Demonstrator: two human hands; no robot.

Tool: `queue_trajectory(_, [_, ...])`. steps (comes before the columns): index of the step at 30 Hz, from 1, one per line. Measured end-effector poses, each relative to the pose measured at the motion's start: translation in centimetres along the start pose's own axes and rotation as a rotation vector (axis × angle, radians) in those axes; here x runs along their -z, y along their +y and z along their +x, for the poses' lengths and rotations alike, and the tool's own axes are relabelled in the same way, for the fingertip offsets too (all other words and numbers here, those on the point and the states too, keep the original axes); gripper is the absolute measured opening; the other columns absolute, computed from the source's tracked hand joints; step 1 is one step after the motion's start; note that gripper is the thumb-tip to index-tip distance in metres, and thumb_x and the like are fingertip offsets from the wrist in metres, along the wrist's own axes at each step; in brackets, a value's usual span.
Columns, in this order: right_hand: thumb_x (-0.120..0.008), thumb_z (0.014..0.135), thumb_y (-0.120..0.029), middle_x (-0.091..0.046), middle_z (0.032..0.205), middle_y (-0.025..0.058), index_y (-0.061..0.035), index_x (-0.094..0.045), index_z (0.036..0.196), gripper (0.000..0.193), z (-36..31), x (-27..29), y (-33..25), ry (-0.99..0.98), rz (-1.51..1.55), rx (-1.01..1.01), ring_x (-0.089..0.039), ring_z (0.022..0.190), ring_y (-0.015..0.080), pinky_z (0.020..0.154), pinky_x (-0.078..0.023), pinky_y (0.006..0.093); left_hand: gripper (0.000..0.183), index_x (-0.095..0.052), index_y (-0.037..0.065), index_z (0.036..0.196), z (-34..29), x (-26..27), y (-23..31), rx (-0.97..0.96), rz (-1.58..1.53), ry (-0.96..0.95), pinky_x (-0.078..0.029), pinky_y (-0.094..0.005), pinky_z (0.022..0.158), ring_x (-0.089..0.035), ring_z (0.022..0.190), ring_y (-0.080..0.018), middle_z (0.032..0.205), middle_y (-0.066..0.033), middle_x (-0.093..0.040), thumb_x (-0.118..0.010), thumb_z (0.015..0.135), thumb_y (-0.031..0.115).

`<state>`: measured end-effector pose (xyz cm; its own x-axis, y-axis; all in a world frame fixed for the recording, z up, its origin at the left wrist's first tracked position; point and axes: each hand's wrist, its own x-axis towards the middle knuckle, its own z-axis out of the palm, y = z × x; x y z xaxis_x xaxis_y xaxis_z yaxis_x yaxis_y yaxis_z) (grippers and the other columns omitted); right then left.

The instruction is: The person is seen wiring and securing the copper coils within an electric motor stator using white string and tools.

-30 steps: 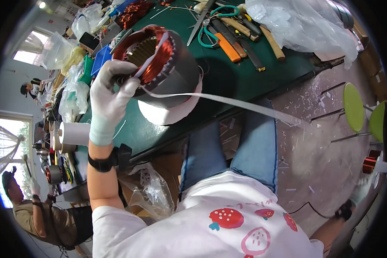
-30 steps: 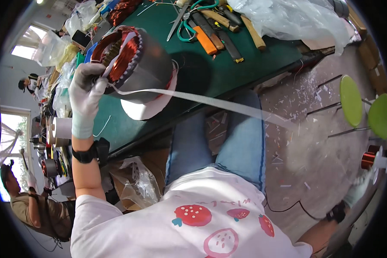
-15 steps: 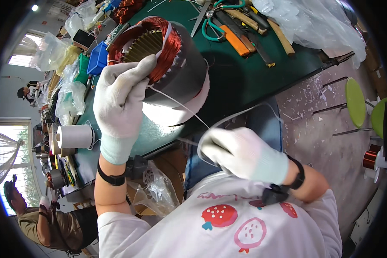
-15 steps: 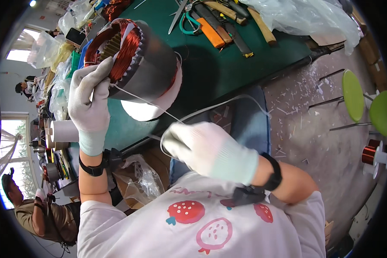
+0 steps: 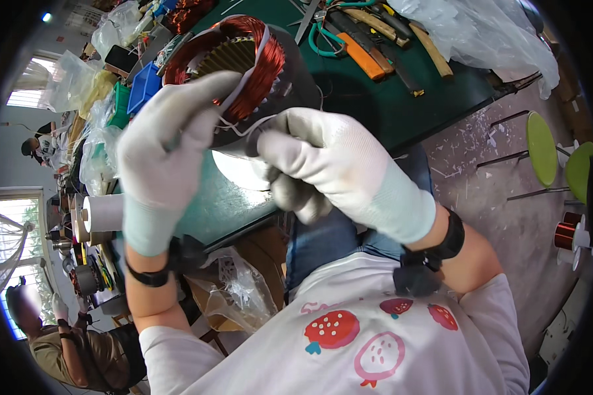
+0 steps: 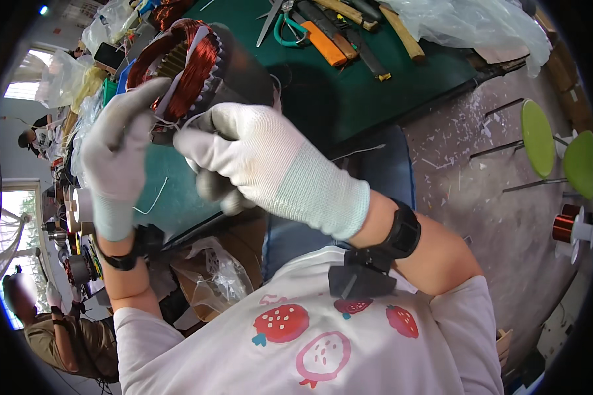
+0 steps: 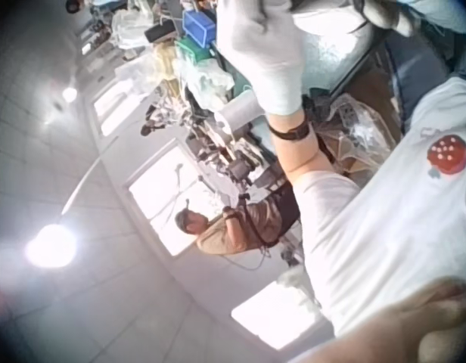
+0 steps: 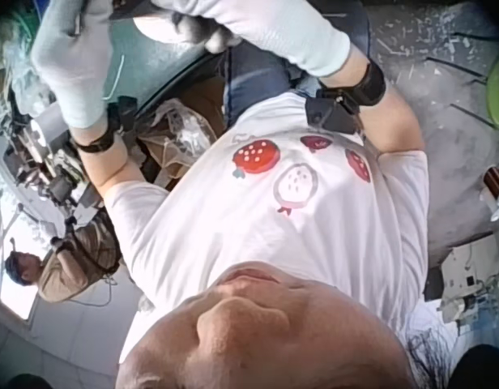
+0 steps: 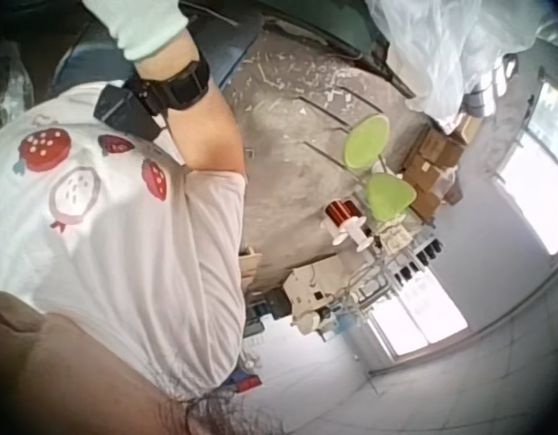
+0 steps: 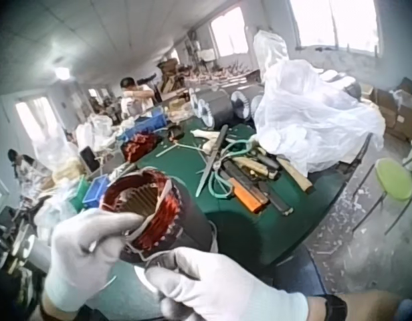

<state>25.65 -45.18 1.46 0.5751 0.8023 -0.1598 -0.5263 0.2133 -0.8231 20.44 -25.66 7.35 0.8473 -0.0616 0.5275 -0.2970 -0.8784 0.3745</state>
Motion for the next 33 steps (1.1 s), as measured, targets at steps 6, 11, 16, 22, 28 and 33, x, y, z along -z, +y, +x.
queue_trajectory(6, [-0.076,0.087,-0.036,-0.065,0.068,0.0075,0.0030,-0.067,0.089,0.041,2.3,0.5,0.9,0.243,-0.554,0.217,-0.061,0.060,0.0097,0.058,-0.049,0.0273,0.024,-0.064,-0.007,0.098,6.9,2.5,-3.0,-0.080,0.152,-0.725,-0.050,-0.0365,0.085,-0.064,0.090,-0.0353,0.097,-0.0188,-0.065,-0.059,0.075,-0.002])
queue_trajectory(11, [-0.052,0.100,-0.023,-0.065,0.089,0.0072,-0.0014,-0.059,0.112,0.026,-2.6,2.9,0.4,0.106,-0.248,-0.038,-0.062,0.060,0.0091,0.044,-0.045,0.0207,0.013,-0.064,0.000,0.099,8.5,6.1,-5.2,-0.390,0.706,-0.288,-0.047,-0.0386,0.087,-0.061,0.099,-0.0317,0.103,-0.0136,-0.062,-0.059,0.089,0.007])
queue_trajectory(16, [-0.065,0.095,-0.016,-0.067,0.110,0.0183,0.0037,-0.069,0.092,0.021,-3.0,5.0,0.7,-0.557,0.454,0.226,-0.064,0.067,0.0169,0.055,-0.051,0.0239,0.014,-0.069,0.005,0.099,5.4,8.4,-0.7,-0.433,0.801,0.001,-0.048,-0.0397,0.086,-0.062,0.094,-0.0316,0.106,-0.0105,-0.066,-0.062,0.087,0.007])
queue_trajectory(22, [-0.078,0.086,-0.019,-0.066,0.119,0.0153,0.0012,-0.064,0.118,0.041,-2.5,4.3,-0.4,-0.194,0.286,0.332,-0.069,0.097,0.0198,0.088,-0.054,0.0277,0.013,-0.072,0.006,0.098,5.7,10.2,0.0,-0.415,0.967,0.136,-0.052,-0.0356,0.082,-0.066,0.094,-0.0269,0.105,-0.0076,-0.069,-0.061,0.091,0.004])
queue_trajectory(28, [-0.077,0.087,-0.037,-0.064,0.100,0.0075,-0.0019,-0.039,0.145,0.078,-3.1,0.5,-2.1,-0.318,0.186,0.364,-0.059,0.072,0.0114,0.063,-0.049,0.0244,0.016,-0.070,0.000,0.103,4.0,5.0,4.9,-0.522,0.421,0.103,-0.055,-0.0310,0.084,-0.068,0.094,-0.0213,0.105,-0.0096,-0.069,-0.062,0.090,-0.001])
queue_trajectory(33, [-0.065,0.088,-0.007,-0.062,0.093,0.0141,-0.0022,-0.068,0.104,0.017,-9.1,4.9,-1.3,0.124,-1.218,0.703,-0.064,0.076,0.0246,0.068,-0.051,0.0317,0.021,-0.069,0.003,0.103,3.0,2.9,4.2,-0.168,0.199,-0.443,-0.052,-0.0299,0.079,-0.066,0.086,-0.0199,0.098,-0.0096,-0.068,-0.067,0.082,0.005])
